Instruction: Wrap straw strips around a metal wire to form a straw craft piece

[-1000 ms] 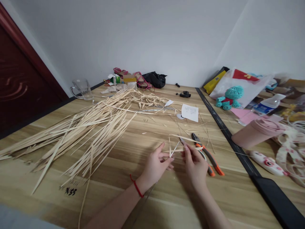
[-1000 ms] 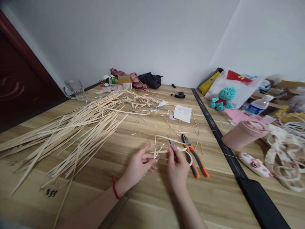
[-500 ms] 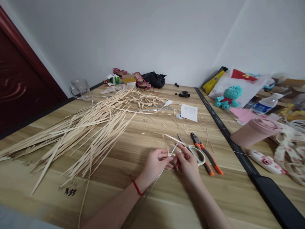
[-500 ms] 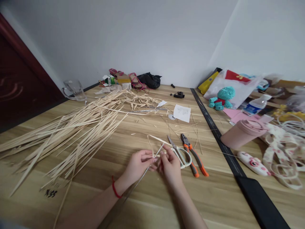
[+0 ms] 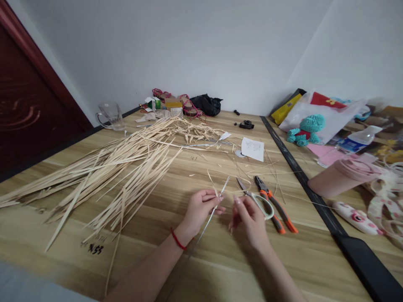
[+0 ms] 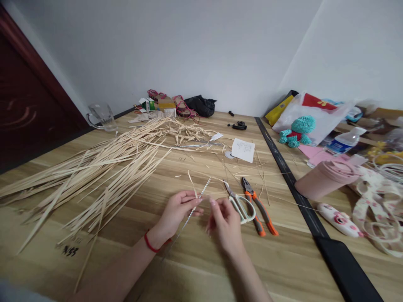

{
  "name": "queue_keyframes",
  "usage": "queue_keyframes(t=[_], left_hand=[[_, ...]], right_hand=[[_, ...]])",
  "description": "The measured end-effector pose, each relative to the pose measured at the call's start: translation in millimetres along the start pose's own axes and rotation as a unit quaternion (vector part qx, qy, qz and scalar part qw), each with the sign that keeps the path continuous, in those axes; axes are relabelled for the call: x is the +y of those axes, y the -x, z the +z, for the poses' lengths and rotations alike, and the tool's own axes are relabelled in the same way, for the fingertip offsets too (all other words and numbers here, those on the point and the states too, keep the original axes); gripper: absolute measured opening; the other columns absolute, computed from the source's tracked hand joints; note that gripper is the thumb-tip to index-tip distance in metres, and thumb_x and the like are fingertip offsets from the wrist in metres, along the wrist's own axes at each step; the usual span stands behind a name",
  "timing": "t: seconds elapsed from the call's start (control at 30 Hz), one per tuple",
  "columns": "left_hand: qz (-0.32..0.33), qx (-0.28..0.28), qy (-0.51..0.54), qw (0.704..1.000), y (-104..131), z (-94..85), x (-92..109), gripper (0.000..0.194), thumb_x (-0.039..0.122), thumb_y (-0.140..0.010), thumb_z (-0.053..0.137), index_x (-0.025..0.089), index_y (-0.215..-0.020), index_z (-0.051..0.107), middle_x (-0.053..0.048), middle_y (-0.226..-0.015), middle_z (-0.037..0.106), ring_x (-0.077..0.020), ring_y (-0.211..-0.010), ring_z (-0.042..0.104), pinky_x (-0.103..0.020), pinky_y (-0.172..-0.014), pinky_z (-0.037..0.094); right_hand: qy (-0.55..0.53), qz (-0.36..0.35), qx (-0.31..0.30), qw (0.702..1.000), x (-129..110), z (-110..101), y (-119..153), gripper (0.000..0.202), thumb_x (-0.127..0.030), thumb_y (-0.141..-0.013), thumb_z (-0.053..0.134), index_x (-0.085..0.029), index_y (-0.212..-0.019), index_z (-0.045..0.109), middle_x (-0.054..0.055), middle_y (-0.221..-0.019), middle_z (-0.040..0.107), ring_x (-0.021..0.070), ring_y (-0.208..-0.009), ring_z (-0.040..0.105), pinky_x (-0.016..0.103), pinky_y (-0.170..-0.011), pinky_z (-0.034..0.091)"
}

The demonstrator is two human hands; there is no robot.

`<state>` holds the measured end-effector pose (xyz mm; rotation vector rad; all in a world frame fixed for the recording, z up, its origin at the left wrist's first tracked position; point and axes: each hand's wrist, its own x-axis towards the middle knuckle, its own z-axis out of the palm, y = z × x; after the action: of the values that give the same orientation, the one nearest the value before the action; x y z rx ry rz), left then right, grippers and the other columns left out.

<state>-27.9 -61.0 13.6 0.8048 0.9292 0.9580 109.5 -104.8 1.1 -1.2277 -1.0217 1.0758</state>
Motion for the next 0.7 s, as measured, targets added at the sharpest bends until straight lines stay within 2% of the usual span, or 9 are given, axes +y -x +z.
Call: queue_keyframes(t=[0.07,0.17,0.3,0.4,0.5,0.57,0.7], left_hand=[[0.018,0.011,-0.003,1.0,1,-0.1,1,0.023,0.015,-0.068,0.071,0.011,-0.087,0.059,-0.011,-0.091,0.07,-0.0147,-0.068,0.066,-0.022,-0.06,0.052],[0.008,0.016,-0.012,1.0,2,1.0,2,0.025,0.017,-0.065,0.072,0.012,-0.087,0.061,-0.011,-0.09,0.07,-0.0155,-0.072,0.066,-0.02,-0.057,0.05],[-0.032,0.002,-0.002,0.999,3,2.5,0,0.031,0.02,-0.061,0.075,0.012,-0.088,0.062,-0.011,-0.091,0.07,-0.0155,-0.069,0.064,-0.019,-0.049,0.044],[-0.044,-0.02,0.0,0.999,2,2.0,-3,0.032,0.021,-0.059,0.076,0.011,-0.087,0.064,-0.01,-0.086,0.07,-0.0137,-0.066,0.062,-0.018,-0.049,0.041],[-0.042,-0.033,0.001,0.999,0,0.4,-7,0.031,0.023,-0.06,0.077,0.011,-0.086,0.064,-0.009,-0.086,0.069,-0.0091,-0.057,0.057,-0.017,-0.047,0.038],[-0.041,-0.041,-0.002,0.998,-1,-0.5,-9,0.032,0.025,-0.061,0.077,0.011,-0.087,0.065,-0.009,-0.087,0.068,-0.0076,-0.056,0.055,-0.017,-0.047,0.038],[-0.034,-0.071,-0.017,0.997,-3,-1.1,-8,0.033,0.035,-0.068,0.071,0.011,-0.09,0.066,-0.007,-0.082,0.067,-0.0069,-0.054,0.052,-0.017,-0.047,0.037]], right_hand=[[0.006,0.088,-0.115,0.989,5,4,0,0.037,-0.051,-0.082,0.052,-0.015,-0.075,0.055,0.0,-0.051,0.059,0.0116,-0.037,0.055,0.019,-0.033,0.04],[-0.017,0.163,-0.195,0.967,10,10,0,0.044,-0.054,-0.078,0.056,-0.011,-0.078,0.06,0.003,-0.049,0.062,0.0136,-0.039,0.058,0.018,-0.032,0.041],[-0.065,0.175,-0.198,0.962,9,15,1,0.037,-0.046,-0.074,0.065,-0.009,-0.076,0.063,0.004,-0.052,0.064,0.0092,-0.035,0.054,0.014,-0.029,0.037],[-0.122,0.179,-0.179,0.96,8,15,0,0.031,-0.038,-0.071,0.071,-0.01,-0.078,0.064,0.003,-0.055,0.065,0.0079,-0.038,0.055,0.014,-0.036,0.044],[-0.179,0.205,-0.163,0.948,9,13,-2,0.028,-0.033,-0.065,0.077,-0.009,-0.075,0.066,0.005,-0.066,0.069,0.0077,-0.043,0.058,0.015,-0.042,0.049],[-0.2,0.219,-0.154,0.943,9,11,-3,0.026,-0.029,-0.064,0.078,-0.009,-0.075,0.066,0.008,-0.073,0.07,0.0082,-0.047,0.061,0.015,-0.045,0.051],[-0.215,0.221,-0.147,0.94,8,10,-4,0.025,-0.026,-0.063,0.079,-0.009,-0.077,0.067,0.008,-0.076,0.071,0.01,-0.053,0.064,0.015,-0.049,0.053]])
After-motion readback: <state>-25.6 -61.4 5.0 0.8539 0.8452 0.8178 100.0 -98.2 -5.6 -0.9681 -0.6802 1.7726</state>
